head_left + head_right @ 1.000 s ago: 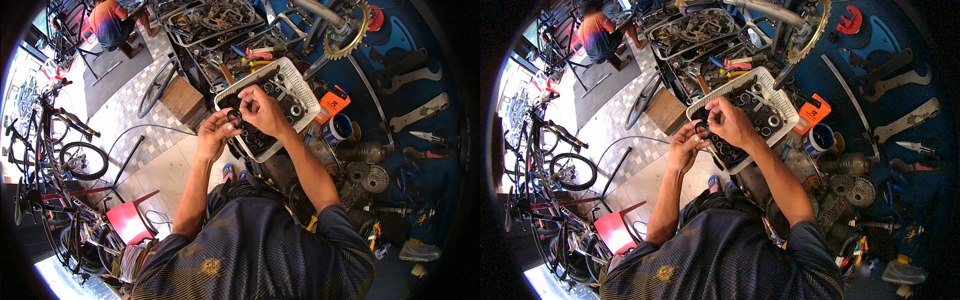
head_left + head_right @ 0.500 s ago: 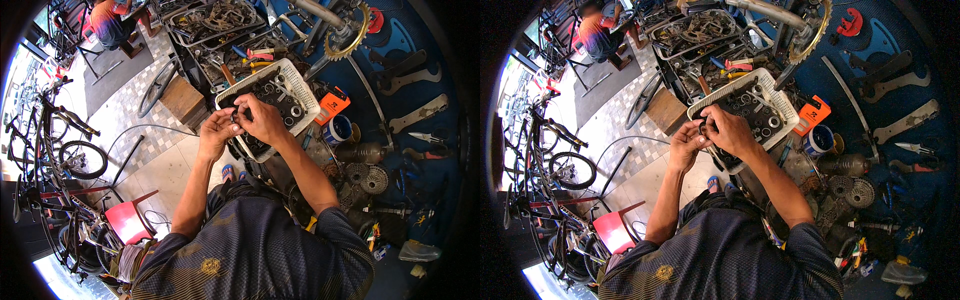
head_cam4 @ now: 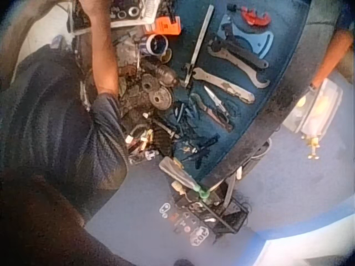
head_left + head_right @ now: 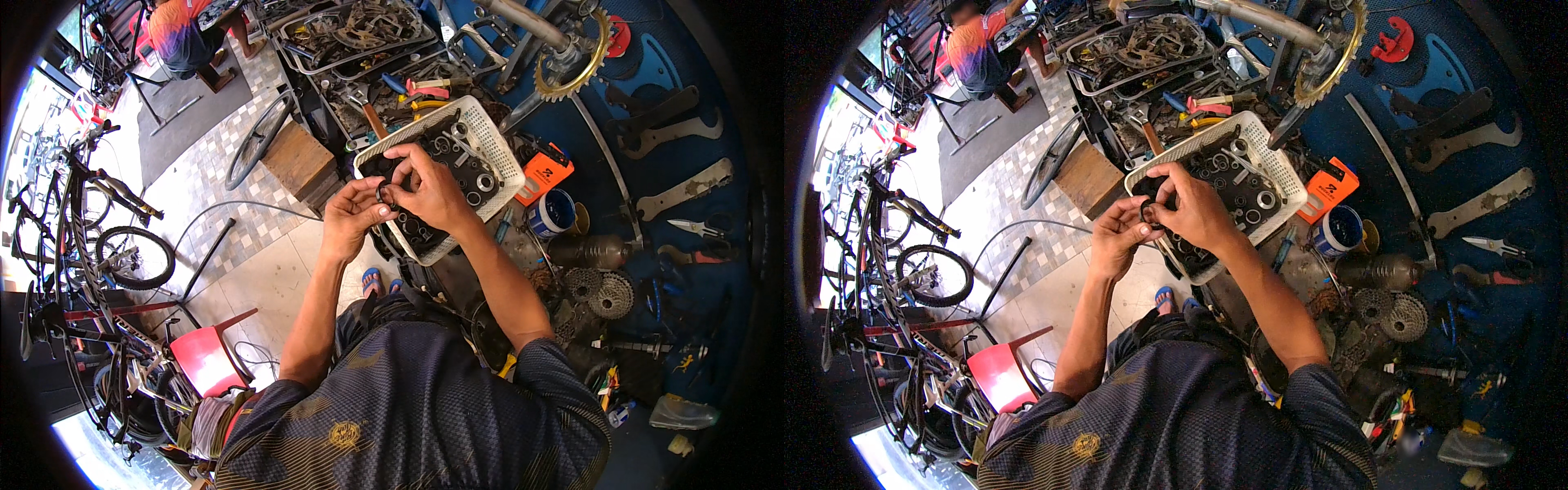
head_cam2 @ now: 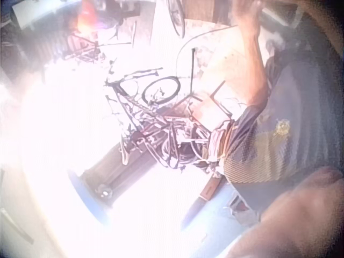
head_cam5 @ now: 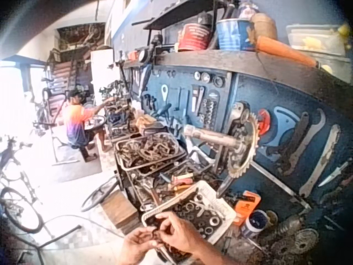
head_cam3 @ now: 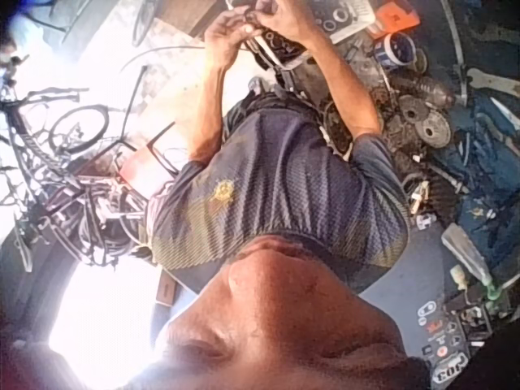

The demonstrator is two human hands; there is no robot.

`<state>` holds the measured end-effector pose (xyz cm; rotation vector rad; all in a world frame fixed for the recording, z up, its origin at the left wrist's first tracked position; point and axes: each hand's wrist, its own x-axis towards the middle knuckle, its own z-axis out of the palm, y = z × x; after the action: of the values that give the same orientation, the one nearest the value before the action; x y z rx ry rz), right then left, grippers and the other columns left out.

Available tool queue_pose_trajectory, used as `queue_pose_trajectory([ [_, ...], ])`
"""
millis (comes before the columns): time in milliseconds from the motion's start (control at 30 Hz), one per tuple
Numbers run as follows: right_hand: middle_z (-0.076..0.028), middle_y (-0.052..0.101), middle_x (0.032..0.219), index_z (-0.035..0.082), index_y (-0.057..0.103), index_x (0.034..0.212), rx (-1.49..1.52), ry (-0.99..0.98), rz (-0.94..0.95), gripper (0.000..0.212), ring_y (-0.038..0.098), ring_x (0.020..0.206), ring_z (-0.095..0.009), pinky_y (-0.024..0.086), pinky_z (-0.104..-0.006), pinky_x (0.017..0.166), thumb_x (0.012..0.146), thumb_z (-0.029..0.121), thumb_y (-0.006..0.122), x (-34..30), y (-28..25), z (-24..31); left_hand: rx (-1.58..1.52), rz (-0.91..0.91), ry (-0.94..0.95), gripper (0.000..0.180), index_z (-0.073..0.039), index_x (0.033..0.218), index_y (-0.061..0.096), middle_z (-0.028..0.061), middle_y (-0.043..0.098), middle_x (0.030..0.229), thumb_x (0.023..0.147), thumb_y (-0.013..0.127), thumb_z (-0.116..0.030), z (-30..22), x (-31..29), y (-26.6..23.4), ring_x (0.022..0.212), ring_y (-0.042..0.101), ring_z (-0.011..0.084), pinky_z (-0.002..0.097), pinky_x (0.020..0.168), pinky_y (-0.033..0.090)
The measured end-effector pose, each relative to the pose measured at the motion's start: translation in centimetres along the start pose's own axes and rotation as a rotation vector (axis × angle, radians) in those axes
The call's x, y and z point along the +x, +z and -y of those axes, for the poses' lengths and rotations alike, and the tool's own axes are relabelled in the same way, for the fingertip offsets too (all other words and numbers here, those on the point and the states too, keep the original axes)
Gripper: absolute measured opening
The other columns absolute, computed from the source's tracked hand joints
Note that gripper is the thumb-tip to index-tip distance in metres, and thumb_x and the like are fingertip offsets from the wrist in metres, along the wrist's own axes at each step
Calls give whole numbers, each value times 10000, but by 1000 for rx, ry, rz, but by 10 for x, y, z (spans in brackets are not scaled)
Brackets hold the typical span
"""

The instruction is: The person assembles small bicycle parts by hand, picking bearings and rings from a white basket and fitting them into a circular housing. They use a grease syringe to apply lubricant and a wrench to tighten components on the workbench.

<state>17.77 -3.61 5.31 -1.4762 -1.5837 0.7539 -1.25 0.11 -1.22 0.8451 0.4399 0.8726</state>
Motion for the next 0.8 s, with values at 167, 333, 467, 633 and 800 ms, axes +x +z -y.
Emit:
queue_pose_trajectory([
  [167, -44, 695, 842, 73, 556, 1309, 93, 40, 24, 543, 608, 685, -94, 486, -287, 616, 840, 68, 829, 5, -7, -6, 23, 25, -7, 469, 7, 1330, 590, 127, 697, 1225, 905, 783, -33, -2, 0, -3, 1105, 701, 223, 394, 912, 649],
  [333, -35, 696, 846, 55, 582, 1286, 101, 87, 75, 490, 621, 732, -92, 496, -276, 657, 864, 89, 829, 4, -8, -12, 29, 36, -42, 465, 7, 1334, 589, 120, 693, 1217, 912, 780, -38, -2, -2, -5, 1104, 701, 216, 394, 914, 651],
  [467, -52, 707, 883, 20, 653, 1159, 241, 166, 90, 353, 664, 787, -120, 521, -303, 691, 892, 174, 826, 12, -16, -26, -98, 13, -39, 421, 4, 1327, 596, 112, 689, 1198, 935, 747, -30, -3, -1, -6, 1100, 703, 218, 399, 917, 655],
  [633, -73, 729, 945, 55, 656, 1177, -5, 160, -51, 277, 694, 827, -167, 543, -330, 736, 934, 148, 751, 12, -32, -53, -193, -50, -7, 378, 4, 1322, 599, 114, 681, 1182, 959, 701, 7, -7, -2, -13, 1094, 701, 225, 388, 906, 667],
  [800, -97, 724, 985, 68, 642, 1179, -355, 127, -62, 298, 714, 876, -275, 555, -398, 763, 890, 33, 702, 7, -8, -84, -214, -28, -6, 379, 6, 1331, 596, 112, 678, 1193, 965, 693, 2, -5, -4, -16, 1102, 697, 225, 387, 898, 672],
])
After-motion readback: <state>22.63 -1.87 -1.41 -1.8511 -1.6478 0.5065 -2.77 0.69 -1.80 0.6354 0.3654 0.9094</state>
